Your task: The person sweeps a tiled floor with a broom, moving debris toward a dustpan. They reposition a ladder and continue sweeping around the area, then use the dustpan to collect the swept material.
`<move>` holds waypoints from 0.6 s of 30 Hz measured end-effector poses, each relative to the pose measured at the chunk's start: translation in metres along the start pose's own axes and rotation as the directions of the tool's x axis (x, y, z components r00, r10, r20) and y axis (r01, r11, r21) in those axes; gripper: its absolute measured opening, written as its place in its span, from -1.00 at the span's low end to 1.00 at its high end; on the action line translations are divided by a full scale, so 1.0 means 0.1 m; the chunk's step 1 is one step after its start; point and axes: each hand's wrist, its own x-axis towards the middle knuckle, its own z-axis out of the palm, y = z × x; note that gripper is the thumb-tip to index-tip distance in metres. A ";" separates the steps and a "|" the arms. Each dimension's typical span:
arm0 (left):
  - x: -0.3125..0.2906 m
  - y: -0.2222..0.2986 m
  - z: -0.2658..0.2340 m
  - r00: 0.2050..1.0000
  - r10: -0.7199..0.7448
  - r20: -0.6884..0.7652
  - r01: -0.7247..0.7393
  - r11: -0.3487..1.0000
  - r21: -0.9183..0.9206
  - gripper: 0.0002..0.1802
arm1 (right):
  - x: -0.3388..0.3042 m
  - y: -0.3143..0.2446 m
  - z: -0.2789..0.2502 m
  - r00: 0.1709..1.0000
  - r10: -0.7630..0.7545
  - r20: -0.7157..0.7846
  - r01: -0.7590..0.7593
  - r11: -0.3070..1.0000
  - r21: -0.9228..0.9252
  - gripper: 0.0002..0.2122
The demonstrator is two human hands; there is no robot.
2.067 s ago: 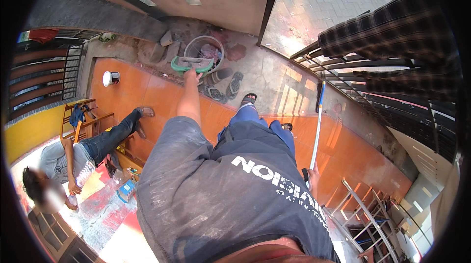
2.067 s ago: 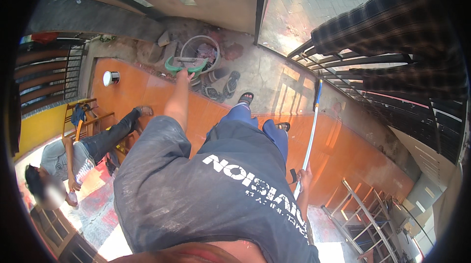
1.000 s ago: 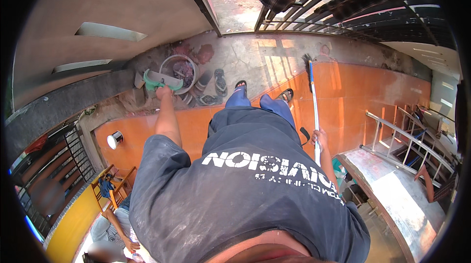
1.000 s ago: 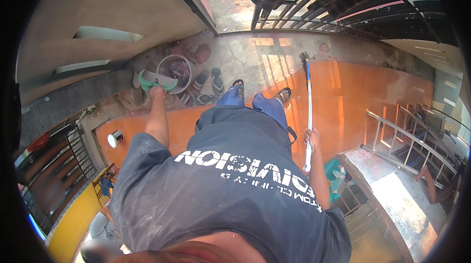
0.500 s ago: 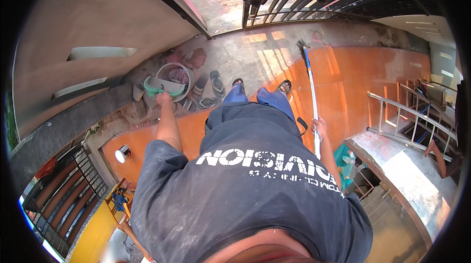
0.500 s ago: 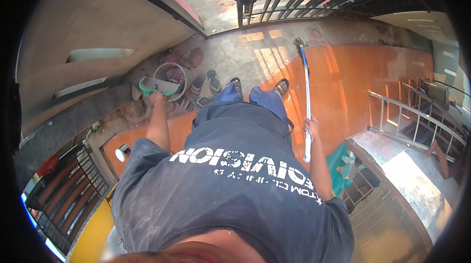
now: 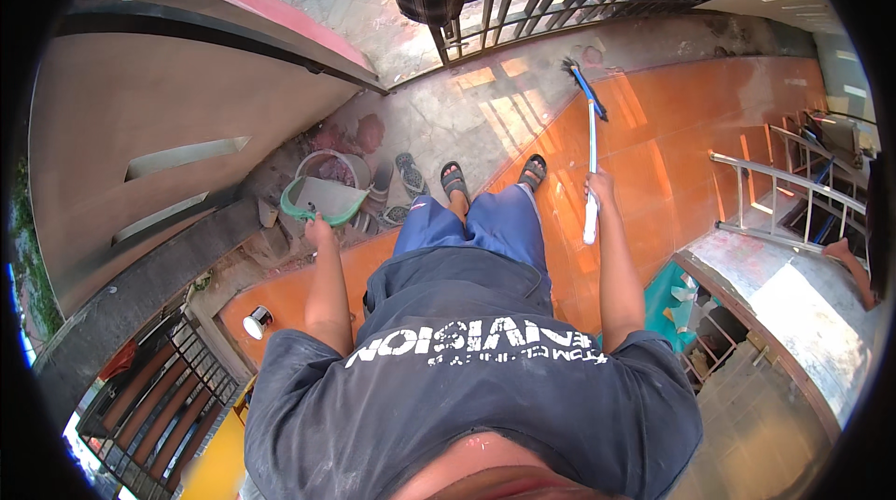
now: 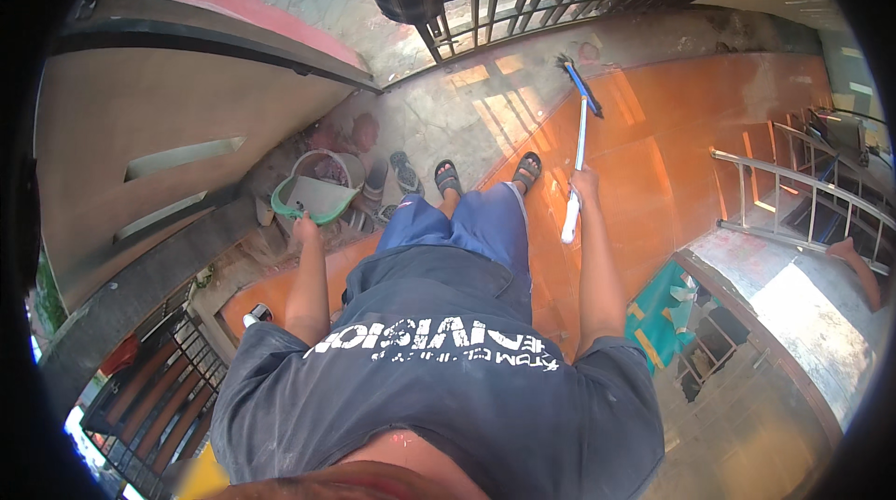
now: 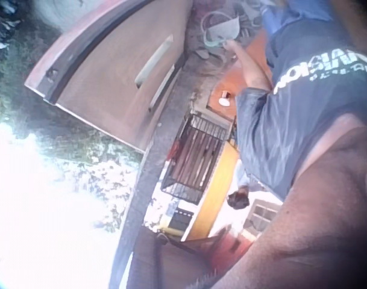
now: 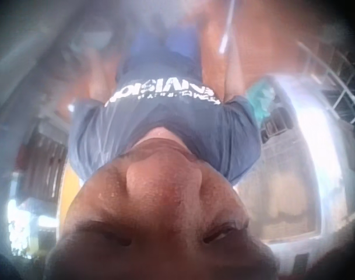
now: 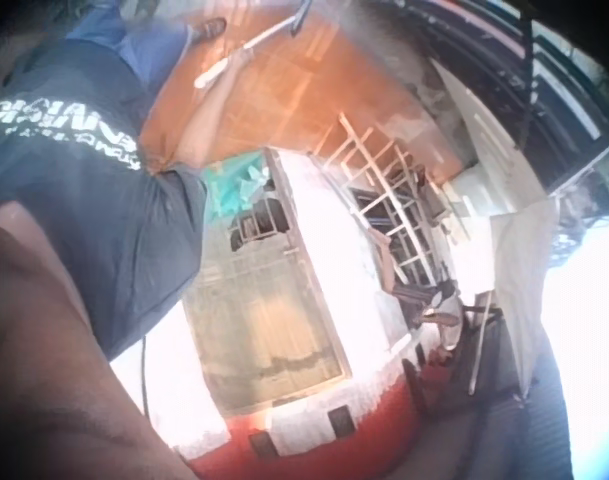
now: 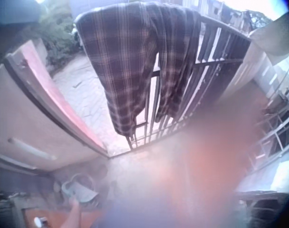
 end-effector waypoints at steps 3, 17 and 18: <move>-0.32 0.06 0.03 0.997 -0.068 0.032 0.070 0.995 -0.076 -0.64 | 1.02 -0.21 0.40 0.995 -0.054 -0.084 0.040 0.985 -0.168 -0.88; -0.88 -0.14 0.09 0.985 -0.096 0.143 0.128 0.963 -0.235 -0.66 | 0.17 -0.44 0.64 0.896 0.020 0.443 0.316 0.673 -0.668 -0.66; -0.92 -0.12 0.10 0.984 -0.125 0.123 0.153 0.955 -0.255 -0.66 | -0.02 -0.48 0.56 0.893 0.051 0.448 0.292 0.690 -0.662 -0.66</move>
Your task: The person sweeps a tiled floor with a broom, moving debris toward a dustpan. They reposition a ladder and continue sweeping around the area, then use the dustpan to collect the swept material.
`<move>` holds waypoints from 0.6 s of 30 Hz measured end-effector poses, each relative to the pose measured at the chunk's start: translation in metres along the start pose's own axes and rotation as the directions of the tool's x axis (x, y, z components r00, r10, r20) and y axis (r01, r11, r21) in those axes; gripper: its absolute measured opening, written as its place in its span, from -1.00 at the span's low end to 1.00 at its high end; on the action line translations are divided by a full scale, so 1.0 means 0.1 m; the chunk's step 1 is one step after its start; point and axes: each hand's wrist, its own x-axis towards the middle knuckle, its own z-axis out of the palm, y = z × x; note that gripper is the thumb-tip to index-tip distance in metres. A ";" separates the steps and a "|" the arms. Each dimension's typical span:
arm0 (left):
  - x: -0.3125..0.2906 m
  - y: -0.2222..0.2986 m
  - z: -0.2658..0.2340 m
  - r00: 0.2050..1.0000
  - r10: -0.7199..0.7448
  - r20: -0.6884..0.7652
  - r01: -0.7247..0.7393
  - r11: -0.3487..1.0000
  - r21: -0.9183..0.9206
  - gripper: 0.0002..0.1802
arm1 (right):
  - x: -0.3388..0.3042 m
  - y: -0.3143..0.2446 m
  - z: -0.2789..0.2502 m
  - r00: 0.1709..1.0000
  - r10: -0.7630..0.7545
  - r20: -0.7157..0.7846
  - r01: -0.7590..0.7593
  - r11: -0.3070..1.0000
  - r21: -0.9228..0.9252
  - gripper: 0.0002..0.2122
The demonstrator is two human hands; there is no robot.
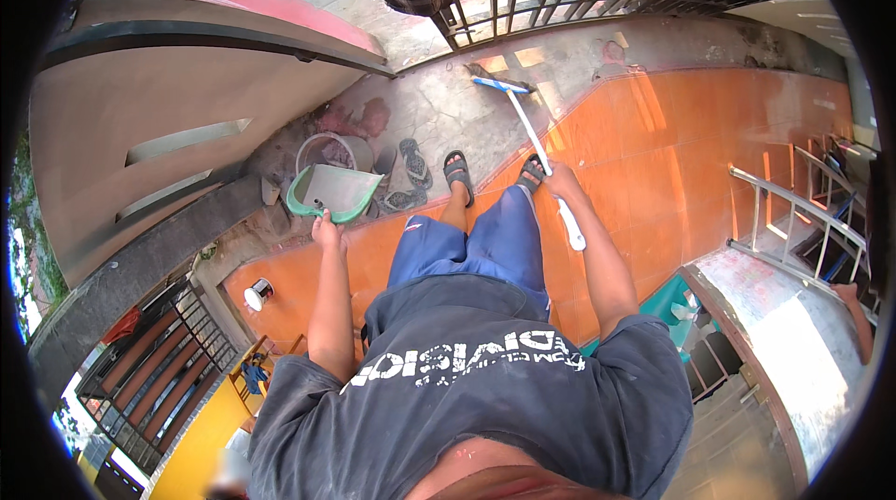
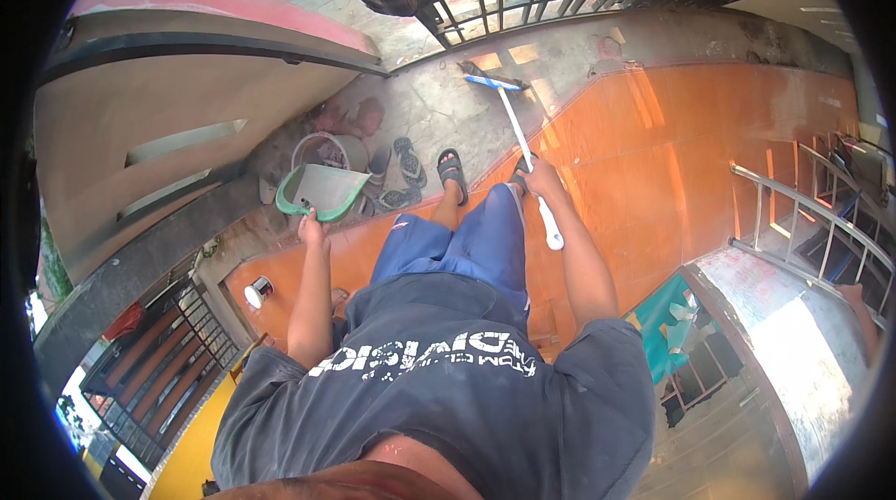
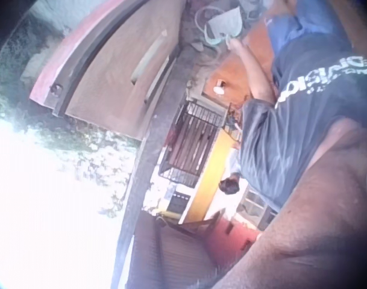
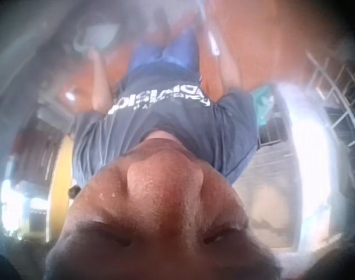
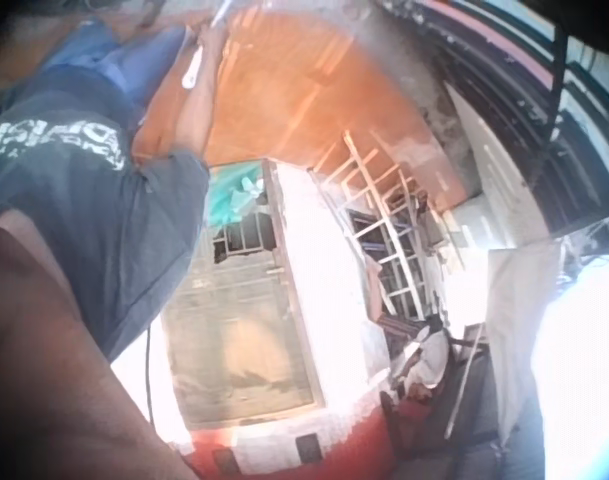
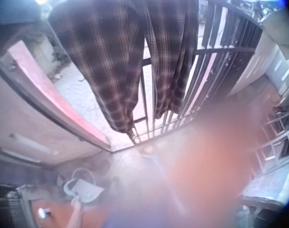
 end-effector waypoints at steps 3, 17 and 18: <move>-0.06 0.02 0.02 0.999 -0.001 -0.043 -0.003 0.995 -0.097 -0.68 | -0.32 -0.06 0.02 0.989 -0.114 -0.089 0.114 0.993 -0.008 -0.65; -0.11 0.07 -0.60 0.998 0.056 -0.023 -0.059 0.988 -0.141 -0.75 | 1.17 -1.09 0.78 0.921 -0.360 0.147 0.385 0.794 -0.471 -0.76; -0.15 0.09 -0.72 0.998 0.048 -0.035 -0.053 0.990 -0.132 -0.75 | 1.21 -1.04 0.85 0.933 -0.340 0.113 0.350 0.794 -0.497 -0.77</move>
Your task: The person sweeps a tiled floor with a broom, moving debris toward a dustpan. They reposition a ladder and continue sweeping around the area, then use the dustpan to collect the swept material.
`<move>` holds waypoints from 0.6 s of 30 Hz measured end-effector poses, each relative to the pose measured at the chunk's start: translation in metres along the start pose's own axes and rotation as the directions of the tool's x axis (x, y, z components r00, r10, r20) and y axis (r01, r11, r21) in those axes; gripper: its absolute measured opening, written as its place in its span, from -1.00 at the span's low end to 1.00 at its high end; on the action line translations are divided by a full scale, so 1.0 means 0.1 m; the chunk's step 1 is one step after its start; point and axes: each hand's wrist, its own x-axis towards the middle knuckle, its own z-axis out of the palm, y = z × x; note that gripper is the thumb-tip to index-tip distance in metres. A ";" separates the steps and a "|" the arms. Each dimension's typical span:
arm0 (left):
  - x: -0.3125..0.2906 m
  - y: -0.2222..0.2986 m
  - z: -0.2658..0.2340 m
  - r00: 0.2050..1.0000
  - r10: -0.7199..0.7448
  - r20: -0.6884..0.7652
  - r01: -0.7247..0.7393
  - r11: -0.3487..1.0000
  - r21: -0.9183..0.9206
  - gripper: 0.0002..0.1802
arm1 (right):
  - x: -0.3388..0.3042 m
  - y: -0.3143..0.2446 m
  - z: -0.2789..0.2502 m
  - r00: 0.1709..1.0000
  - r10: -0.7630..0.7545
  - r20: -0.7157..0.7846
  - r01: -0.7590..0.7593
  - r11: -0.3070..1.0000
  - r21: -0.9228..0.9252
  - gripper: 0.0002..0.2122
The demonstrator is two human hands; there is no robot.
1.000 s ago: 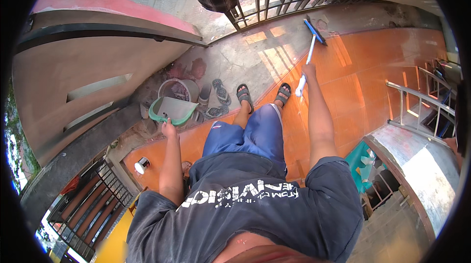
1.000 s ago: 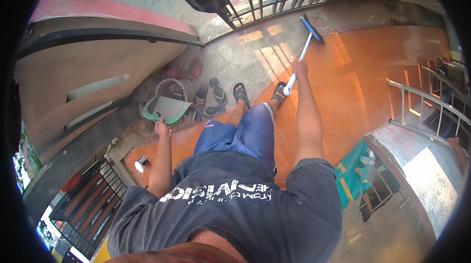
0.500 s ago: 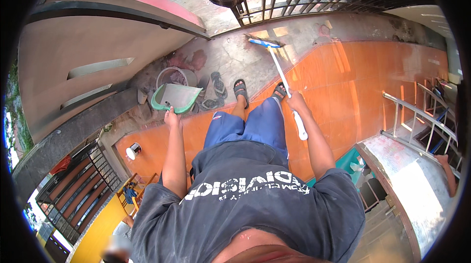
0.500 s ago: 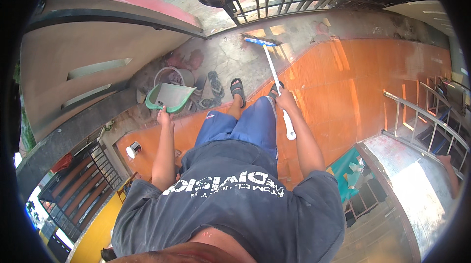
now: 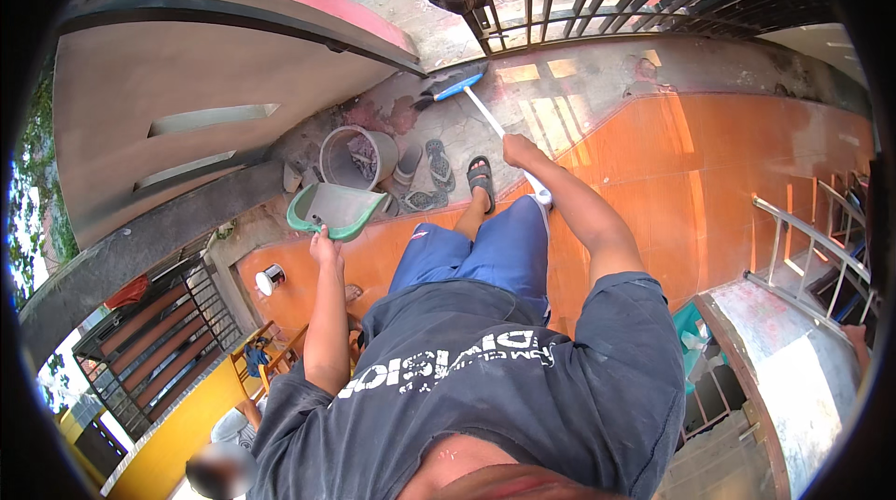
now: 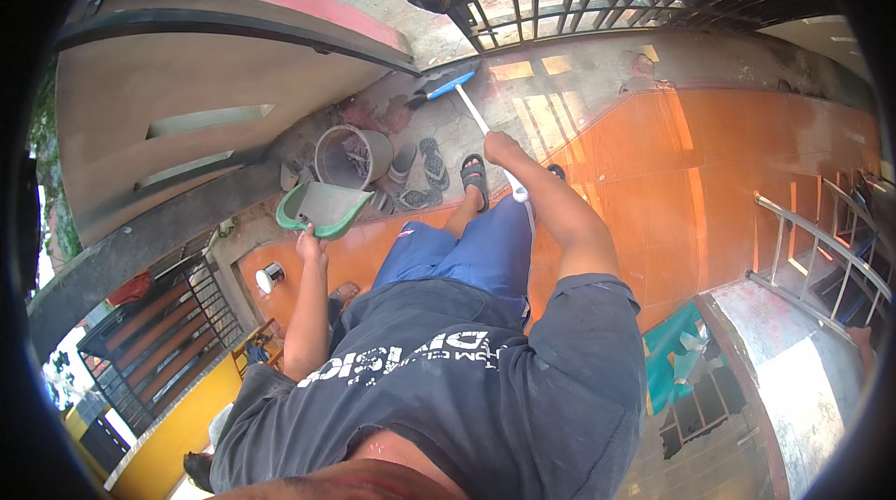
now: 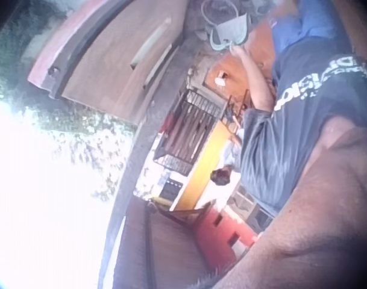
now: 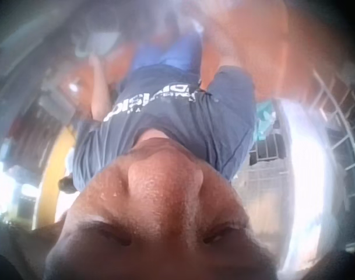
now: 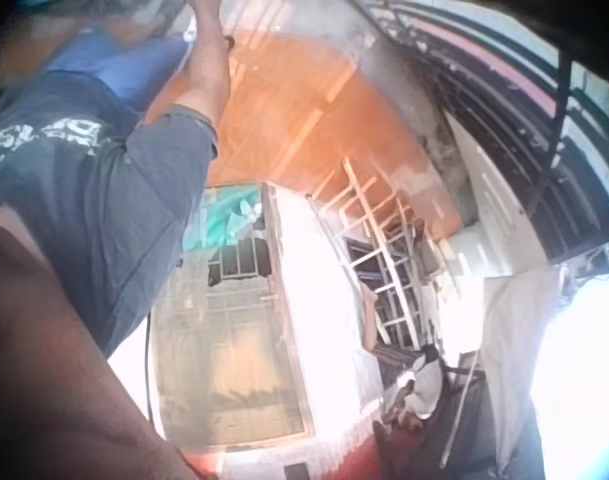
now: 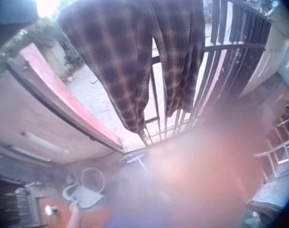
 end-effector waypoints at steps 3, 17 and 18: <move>-0.04 0.04 -0.17 0.999 0.000 -0.048 0.000 1.000 0.004 -0.77 | -0.18 0.35 0.08 0.998 -0.002 0.069 0.000 0.999 0.038 -0.78; -0.04 -0.21 -0.37 0.991 -0.050 -0.122 0.055 0.998 0.037 -0.80 | -1.17 1.03 -0.11 0.999 -0.039 0.025 0.037 0.997 0.069 -0.53; -0.06 -0.20 -0.36 0.993 -0.043 -0.114 0.045 0.999 0.017 -0.80 | -0.89 1.02 -0.11 0.998 -0.053 0.027 0.050 0.996 0.076 -0.53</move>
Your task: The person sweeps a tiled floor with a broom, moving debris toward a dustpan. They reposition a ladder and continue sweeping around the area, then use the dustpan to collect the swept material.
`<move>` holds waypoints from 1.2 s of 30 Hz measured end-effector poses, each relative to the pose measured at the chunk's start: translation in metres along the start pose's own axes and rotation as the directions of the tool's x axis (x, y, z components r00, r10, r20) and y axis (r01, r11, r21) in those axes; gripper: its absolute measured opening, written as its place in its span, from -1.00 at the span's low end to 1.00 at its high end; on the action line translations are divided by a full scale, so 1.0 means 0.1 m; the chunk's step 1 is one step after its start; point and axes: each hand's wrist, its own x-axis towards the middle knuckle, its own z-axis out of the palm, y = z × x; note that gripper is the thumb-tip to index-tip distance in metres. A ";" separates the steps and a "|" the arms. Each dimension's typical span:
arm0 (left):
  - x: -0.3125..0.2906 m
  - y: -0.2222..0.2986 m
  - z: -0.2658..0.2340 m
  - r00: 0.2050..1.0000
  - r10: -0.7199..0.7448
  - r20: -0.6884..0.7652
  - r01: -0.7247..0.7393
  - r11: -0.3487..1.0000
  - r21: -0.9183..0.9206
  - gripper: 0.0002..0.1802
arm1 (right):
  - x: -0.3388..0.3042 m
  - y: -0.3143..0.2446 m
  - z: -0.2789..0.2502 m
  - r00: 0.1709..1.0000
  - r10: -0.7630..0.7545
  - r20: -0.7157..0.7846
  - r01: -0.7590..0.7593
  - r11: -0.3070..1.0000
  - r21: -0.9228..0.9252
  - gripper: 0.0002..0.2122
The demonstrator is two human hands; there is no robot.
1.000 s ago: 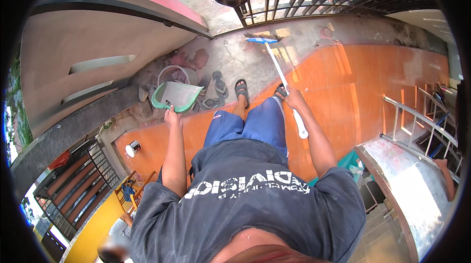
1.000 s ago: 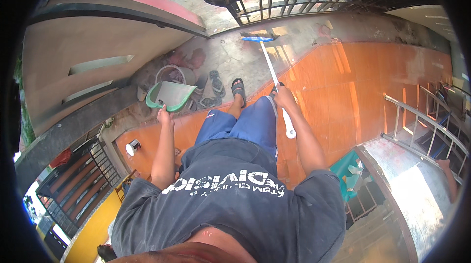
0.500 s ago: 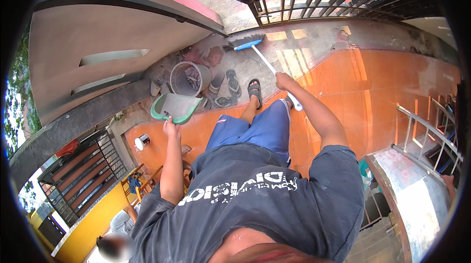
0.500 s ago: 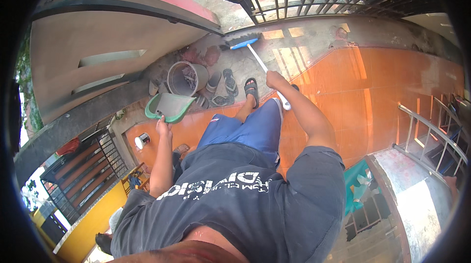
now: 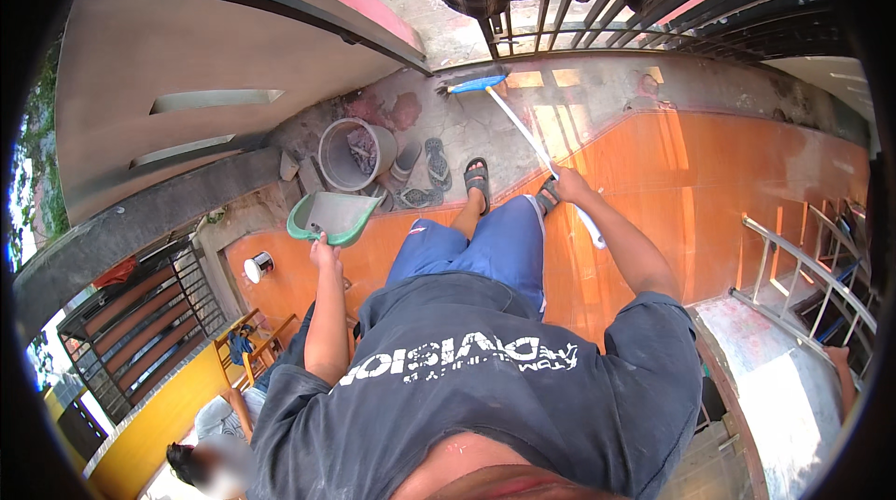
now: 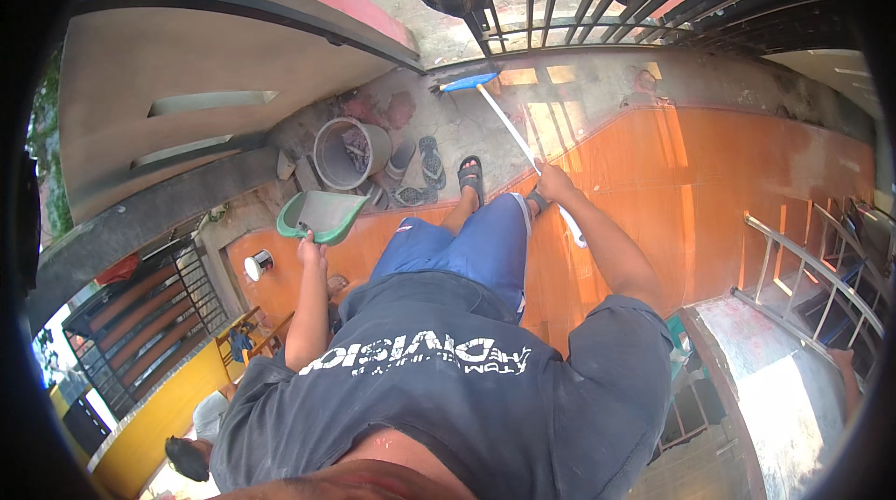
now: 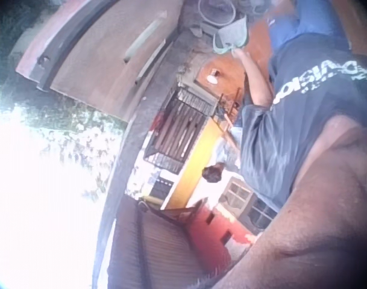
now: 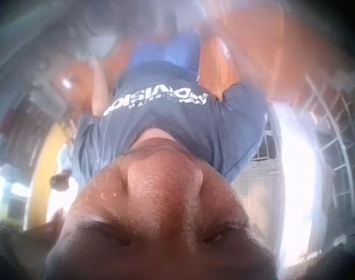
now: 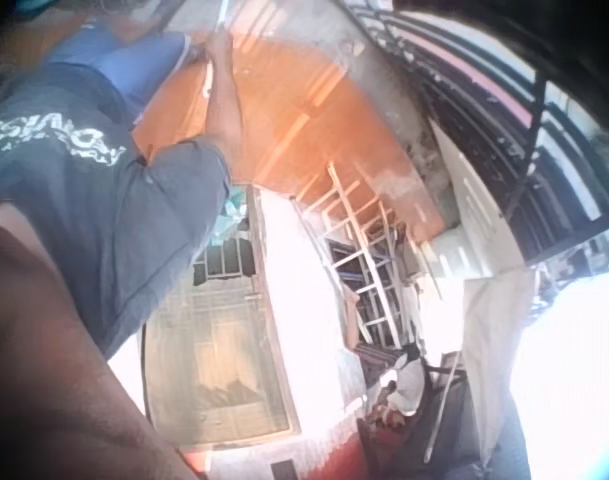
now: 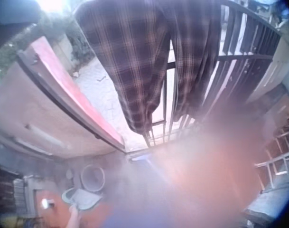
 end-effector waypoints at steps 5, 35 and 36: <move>-0.07 0.14 0.00 0.999 0.031 -0.017 -0.030 0.999 0.045 -0.80 | 0.79 0.37 0.07 0.979 0.203 -0.021 -0.202 0.979 0.026 -0.48; 0.16 0.34 0.23 0.994 0.073 0.085 -0.092 0.967 0.238 -0.80 | 0.16 1.51 -0.47 0.955 0.297 0.016 -0.297 0.955 -0.029 -0.47; 0.16 0.35 0.26 0.993 0.073 0.092 -0.093 0.967 0.236 -0.80 | -0.03 1.57 -0.55 0.955 0.295 0.016 -0.295 0.955 0.019 -0.46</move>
